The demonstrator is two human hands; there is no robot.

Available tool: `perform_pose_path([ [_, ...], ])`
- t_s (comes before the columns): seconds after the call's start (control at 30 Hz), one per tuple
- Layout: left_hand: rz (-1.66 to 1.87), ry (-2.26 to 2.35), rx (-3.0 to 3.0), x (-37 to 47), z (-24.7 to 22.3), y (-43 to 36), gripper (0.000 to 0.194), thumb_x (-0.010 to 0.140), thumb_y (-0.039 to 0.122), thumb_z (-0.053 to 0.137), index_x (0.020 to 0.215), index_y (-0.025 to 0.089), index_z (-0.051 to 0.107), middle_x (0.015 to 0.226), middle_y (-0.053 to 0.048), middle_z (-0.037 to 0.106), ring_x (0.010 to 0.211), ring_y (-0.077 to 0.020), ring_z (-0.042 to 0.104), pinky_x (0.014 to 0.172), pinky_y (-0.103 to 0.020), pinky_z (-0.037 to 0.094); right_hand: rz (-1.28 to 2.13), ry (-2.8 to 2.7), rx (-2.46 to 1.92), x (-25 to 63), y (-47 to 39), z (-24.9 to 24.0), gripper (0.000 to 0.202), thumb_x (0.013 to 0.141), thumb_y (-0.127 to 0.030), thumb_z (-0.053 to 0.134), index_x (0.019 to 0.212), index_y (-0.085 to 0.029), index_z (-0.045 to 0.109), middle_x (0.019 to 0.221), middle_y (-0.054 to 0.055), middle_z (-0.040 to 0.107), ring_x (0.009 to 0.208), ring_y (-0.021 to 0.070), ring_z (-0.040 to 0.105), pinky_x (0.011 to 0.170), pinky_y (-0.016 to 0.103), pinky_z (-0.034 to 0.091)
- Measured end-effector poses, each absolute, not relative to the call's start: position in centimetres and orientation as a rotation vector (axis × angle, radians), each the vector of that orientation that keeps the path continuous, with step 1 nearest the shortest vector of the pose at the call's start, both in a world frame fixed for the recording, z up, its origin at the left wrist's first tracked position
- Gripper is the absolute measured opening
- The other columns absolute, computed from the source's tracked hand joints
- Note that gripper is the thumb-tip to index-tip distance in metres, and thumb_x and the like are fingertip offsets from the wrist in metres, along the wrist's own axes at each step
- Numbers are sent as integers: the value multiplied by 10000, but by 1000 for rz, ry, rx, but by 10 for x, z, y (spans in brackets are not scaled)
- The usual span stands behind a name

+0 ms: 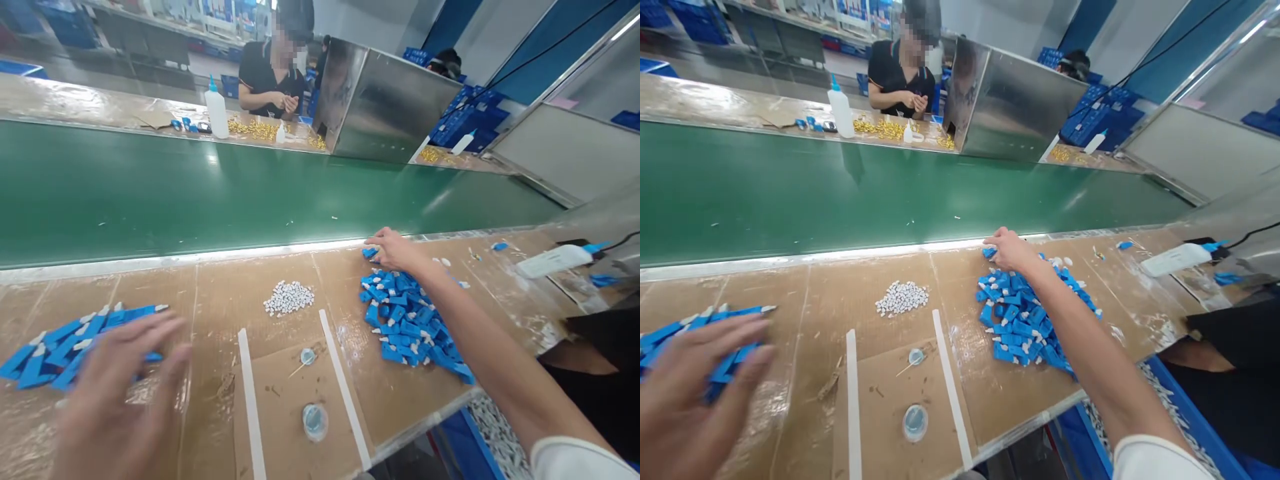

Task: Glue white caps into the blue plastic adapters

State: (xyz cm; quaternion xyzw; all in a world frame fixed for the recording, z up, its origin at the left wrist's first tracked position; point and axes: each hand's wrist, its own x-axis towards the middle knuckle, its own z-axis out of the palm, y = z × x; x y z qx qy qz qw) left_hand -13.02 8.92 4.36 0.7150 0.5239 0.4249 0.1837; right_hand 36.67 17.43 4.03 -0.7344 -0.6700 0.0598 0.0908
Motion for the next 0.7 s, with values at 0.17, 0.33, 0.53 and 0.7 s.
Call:
perform_pose_path([
  [0.17, 976, 1054, 2035, -45, 42, 70, 287, 912, 261, 647, 1188, 324, 695, 1178, -64, 691, 1064, -264, 663, 890, -385, 542, 306, -2035, -2138, 365, 195, 41, 212, 736, -74, 665, 879, -110, 817, 897, 119, 769, 878, 259, 691, 784, 299, 484],
  [0.33, 805, 898, 1482, -15, 51, 69, 345, 962, 404, 599, 1268, 272, 687, 1250, -108, 681, 1059, -253, 662, 886, -373, 545, 673, -1957, -1733, 306, 119, 70, 225, 879, -275, 687, 1070, -185, 766, 1007, 67, 767, 875, 207, 696, 786, 299, 528],
  [0.53, 462, 632, 802, 11, 49, 63, 472, 928, 552, 589, 1060, 128, 748, 766, -63, 647, 578, -112, 549, 467, -204, 410, 1014, -1962, -1176, 212, 36, 75, 137, 874, -274, 756, 1006, -242, 769, 916, 41, 692, 825, 188, 640, 748, 328, 538],
  [0.7, 569, 753, 679, -11, 36, 46, 318, 884, 401, 711, 1012, 115, 764, 844, -69, 656, 608, -73, 511, 422, -138, 348, 1059, -1530, -1346, 205, -8, 36, 463, 824, -347, 820, 1250, -236, 674, 1021, 43, 651, 771, 157, 643, 708, 300, 543],
])
